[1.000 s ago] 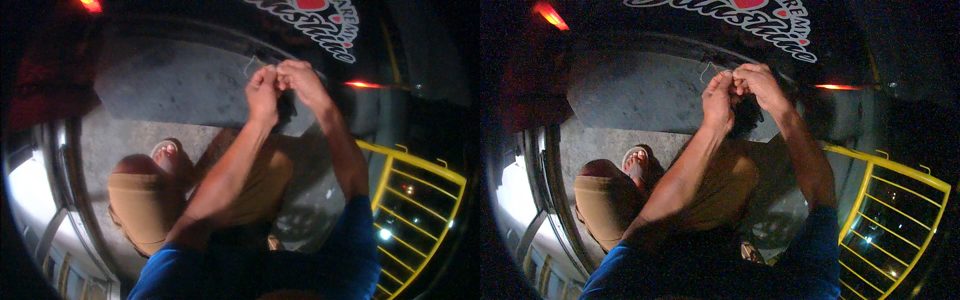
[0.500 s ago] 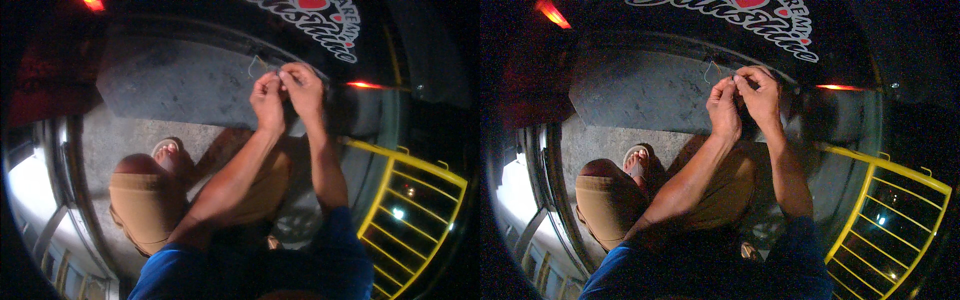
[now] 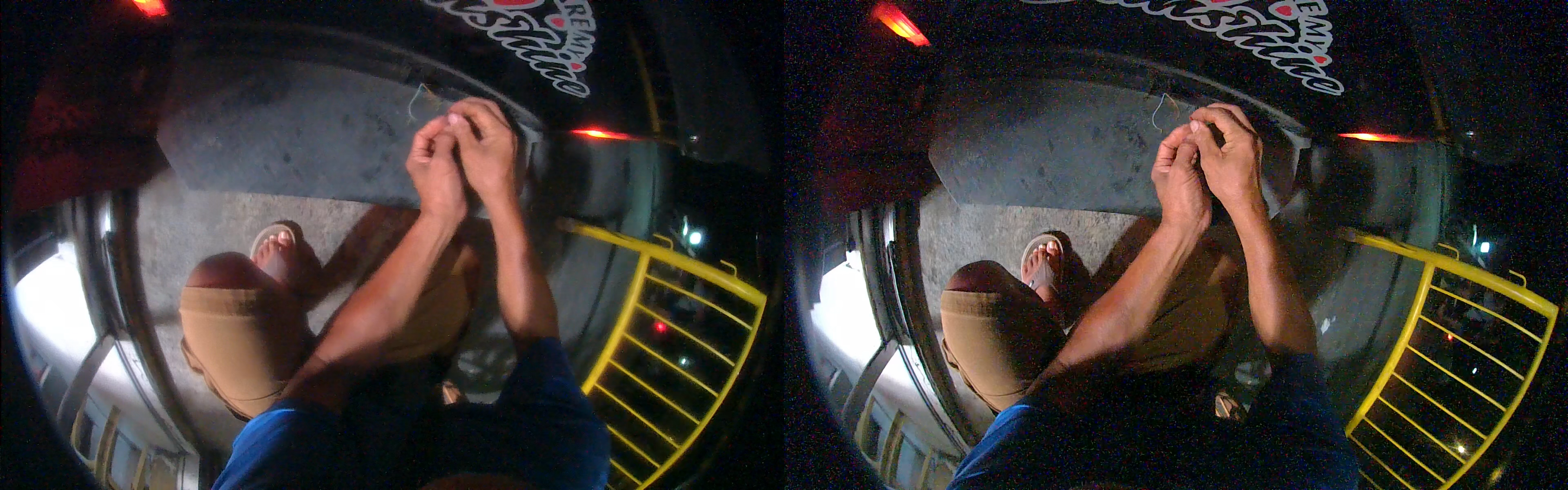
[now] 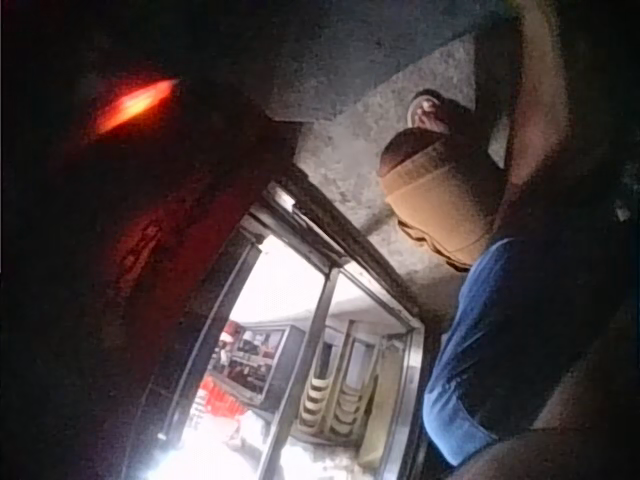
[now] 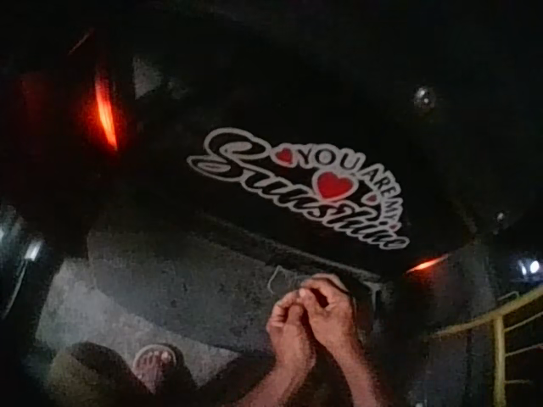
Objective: The person installs a small LED light onto the rear of a motorcycle. They use a screwdriver to secure the light fixture and a flashlight to illuminate the work area while connecting wires. The person briefly enters a shop to retrieve a tool before returning to complete the installation.
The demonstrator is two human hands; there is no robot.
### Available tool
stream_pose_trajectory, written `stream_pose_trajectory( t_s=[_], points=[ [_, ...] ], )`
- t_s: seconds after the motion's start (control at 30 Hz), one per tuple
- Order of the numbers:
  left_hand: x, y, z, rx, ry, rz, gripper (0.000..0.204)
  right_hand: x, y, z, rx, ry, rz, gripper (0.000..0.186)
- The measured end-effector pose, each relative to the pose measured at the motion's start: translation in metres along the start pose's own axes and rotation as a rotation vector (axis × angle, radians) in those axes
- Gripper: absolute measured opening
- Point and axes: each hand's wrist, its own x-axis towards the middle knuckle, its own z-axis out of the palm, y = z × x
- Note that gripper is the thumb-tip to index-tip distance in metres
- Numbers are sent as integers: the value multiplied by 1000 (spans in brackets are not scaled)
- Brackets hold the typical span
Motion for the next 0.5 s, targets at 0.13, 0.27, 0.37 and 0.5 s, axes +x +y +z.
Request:
stream_pose_trajectory(
  t_s=[0.13,0.27,0.37,0.5],
  points=[
    [-7,2,-8,140,55,98,14,-3,-19,0,63,-104,254,10],
    [-14,6,-12,171,31,139,13,-7,-3,6,288,-146,279,11],
    [-10,11,-15,264,3,194,13,-8,11,7,360,-157,242,12],
    [-4,15,-19,281,-15,212,12,-6,18,10,481,-153,246,12]
  ],
)
